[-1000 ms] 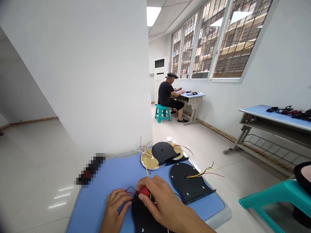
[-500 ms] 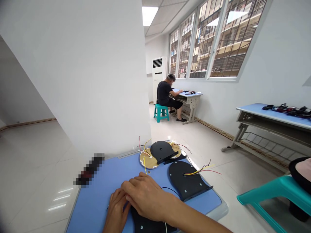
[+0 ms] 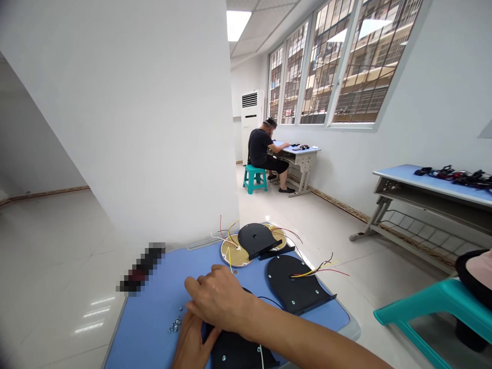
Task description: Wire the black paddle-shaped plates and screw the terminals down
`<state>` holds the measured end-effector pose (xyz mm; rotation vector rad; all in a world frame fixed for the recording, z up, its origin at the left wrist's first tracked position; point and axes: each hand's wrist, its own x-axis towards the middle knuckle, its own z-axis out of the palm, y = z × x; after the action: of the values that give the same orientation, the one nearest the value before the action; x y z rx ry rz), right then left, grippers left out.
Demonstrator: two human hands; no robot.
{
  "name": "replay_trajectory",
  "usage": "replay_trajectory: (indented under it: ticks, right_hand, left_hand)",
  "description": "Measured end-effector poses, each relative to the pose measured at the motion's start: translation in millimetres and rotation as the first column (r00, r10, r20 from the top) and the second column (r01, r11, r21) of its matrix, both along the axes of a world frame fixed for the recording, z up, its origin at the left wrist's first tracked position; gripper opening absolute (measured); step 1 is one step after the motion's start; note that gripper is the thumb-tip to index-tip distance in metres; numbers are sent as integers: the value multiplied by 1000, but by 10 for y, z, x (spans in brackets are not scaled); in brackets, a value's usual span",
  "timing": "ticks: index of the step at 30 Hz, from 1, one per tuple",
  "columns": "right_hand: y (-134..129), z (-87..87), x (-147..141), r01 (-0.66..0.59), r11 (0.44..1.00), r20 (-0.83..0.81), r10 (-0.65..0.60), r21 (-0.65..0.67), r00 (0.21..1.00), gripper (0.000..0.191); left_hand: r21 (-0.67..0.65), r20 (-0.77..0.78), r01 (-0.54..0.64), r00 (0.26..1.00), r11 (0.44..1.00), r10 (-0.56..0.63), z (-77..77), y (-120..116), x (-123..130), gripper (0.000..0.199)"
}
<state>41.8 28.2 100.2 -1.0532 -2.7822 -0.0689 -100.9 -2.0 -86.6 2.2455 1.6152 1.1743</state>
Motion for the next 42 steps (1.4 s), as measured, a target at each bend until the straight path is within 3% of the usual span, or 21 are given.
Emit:
replay_trajectory:
  ticks: [3,5,7,10,13,18,21,25,27,29,33,35,37,42]
  right_hand:
    - [-19,53,21,30,1000,-24,-30,9,999,20]
    - [-45,93,43,-20,1000,-41,20,6,999,20]
    - [-56,111,47,-71,998,-18,70,-3,997,17]
    - [-33,99,19,-40,999,38,40,2,999,12]
    - [-4,91,5,-5,1000,12,5,23,1000,22]
    - [-9,109,26,-86,996,45,85,17,995,13]
    - [-28,113,27,-60,998,49,59,22,997,23]
    - [-38,117,25,-116,993,37,115,8,993,18]
    - [-32,115,20,-83,996,73,82,10,994,14]
    - [-28,118,22,-39,999,73,38,22,997,22]
    - [-35,131,38,-102,995,44,101,11,994,16]
    - [-40,126,38,-62,998,70,60,19,996,9]
    - [-44,117,38,13,999,65,-15,39,998,15]
    - [-53,91,52,-41,999,28,41,13,999,12]
  left_hand:
    - [-91,80,-6,997,996,13,30,-21,41,37]
    - [-124,136,16,991,992,1,105,-30,64,31]
    - [-149,184,33,983,988,-5,181,-38,77,30]
    - [-174,211,45,977,984,-7,242,-49,83,30]
    - [-165,219,33,976,986,4,234,-57,86,31]
    - [-132,214,31,977,991,-2,192,-55,90,26]
    - [-107,209,5,978,994,17,192,-61,92,26]
    - [-122,218,19,976,992,9,195,-74,107,23]
    - [-108,225,0,974,994,24,188,-77,113,27]
    - [-100,228,-20,973,995,43,182,-77,114,27]
    - [-143,221,27,975,989,5,193,-75,108,18]
    - [-135,227,24,974,991,7,201,-74,107,24]
    - [-109,226,-1,974,994,25,203,-73,108,29]
    - [-136,215,19,977,991,10,197,-69,111,17]
